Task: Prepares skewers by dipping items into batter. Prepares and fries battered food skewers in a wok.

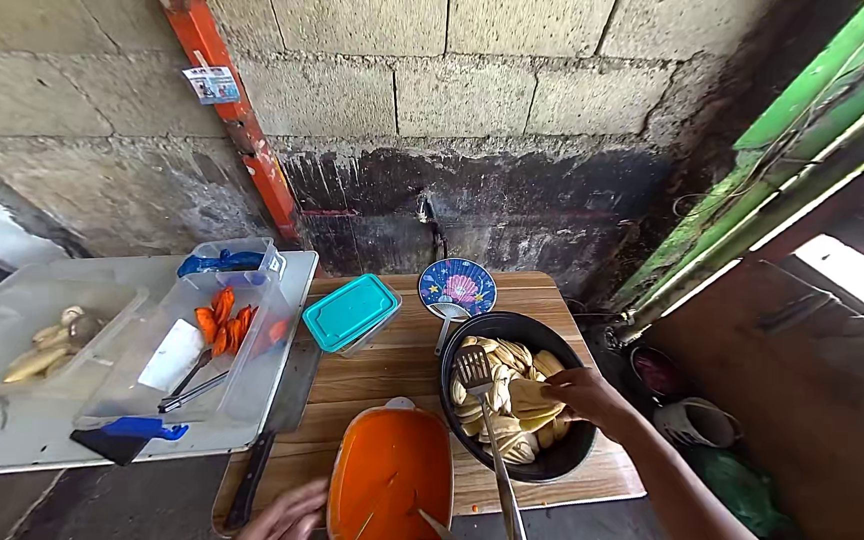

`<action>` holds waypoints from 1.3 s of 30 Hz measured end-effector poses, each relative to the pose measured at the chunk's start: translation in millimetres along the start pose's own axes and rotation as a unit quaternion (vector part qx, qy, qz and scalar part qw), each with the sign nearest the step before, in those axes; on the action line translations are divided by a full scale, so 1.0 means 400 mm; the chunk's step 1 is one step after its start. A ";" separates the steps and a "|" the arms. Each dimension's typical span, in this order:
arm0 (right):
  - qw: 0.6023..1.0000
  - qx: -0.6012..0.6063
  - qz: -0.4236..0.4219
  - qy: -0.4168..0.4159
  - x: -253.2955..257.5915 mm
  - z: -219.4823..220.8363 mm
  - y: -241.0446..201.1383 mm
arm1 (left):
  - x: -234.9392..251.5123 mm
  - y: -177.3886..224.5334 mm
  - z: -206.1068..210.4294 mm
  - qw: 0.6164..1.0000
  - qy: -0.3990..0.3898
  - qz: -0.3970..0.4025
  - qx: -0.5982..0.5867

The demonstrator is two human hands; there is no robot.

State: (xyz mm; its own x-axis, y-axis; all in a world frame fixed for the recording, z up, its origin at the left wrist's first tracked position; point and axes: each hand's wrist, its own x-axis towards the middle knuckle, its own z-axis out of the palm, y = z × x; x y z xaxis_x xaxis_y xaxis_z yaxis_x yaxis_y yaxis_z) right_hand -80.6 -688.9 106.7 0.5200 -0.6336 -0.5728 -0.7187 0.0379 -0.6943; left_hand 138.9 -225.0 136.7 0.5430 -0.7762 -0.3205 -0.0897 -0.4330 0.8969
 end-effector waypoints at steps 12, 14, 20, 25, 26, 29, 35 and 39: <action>0.910 0.327 -0.177 -0.184 -0.348 0.356 -0.159 | 0.113 0.092 0.128 0.860 -0.171 0.001 -0.482; 0.922 0.305 -0.164 -0.175 -0.358 0.435 -0.142 | 0.096 0.036 0.091 0.891 -0.157 -0.001 -0.427; 0.939 0.266 -0.154 -0.154 -0.376 0.588 -0.109 | 0.063 -0.091 0.026 0.912 -0.139 -0.017 -0.386; 0.939 0.263 -0.163 -0.148 -0.360 0.635 -0.123 | 0.051 -0.104 0.001 0.924 -0.097 -0.023 -0.368; 0.940 0.257 -0.167 -0.148 -0.350 0.639 -0.127 | 0.053 -0.106 -0.002 0.925 -0.091 -0.025 -0.369; 0.940 0.249 -0.167 -0.164 -0.316 0.639 -0.147 | 0.064 -0.110 -0.006 0.920 -0.076 -0.029 -0.384; 0.935 0.205 -0.184 -0.221 -0.230 0.612 -0.169 | 0.104 -0.124 0.038 0.898 -0.004 -0.075 -0.433; 0.939 0.192 -0.151 -0.244 -0.166 0.609 -0.161 | 0.141 -0.154 0.068 0.900 0.025 -0.092 -0.424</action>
State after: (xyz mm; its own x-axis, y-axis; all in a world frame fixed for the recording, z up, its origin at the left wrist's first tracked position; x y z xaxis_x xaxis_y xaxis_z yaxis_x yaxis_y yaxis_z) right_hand 43.7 -461.1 83.4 0.8898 -0.2342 -0.3918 -0.3346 0.2492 -0.9088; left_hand 152.3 -254.4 55.0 0.5229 -0.6963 -0.4917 0.6641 -0.0288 0.7470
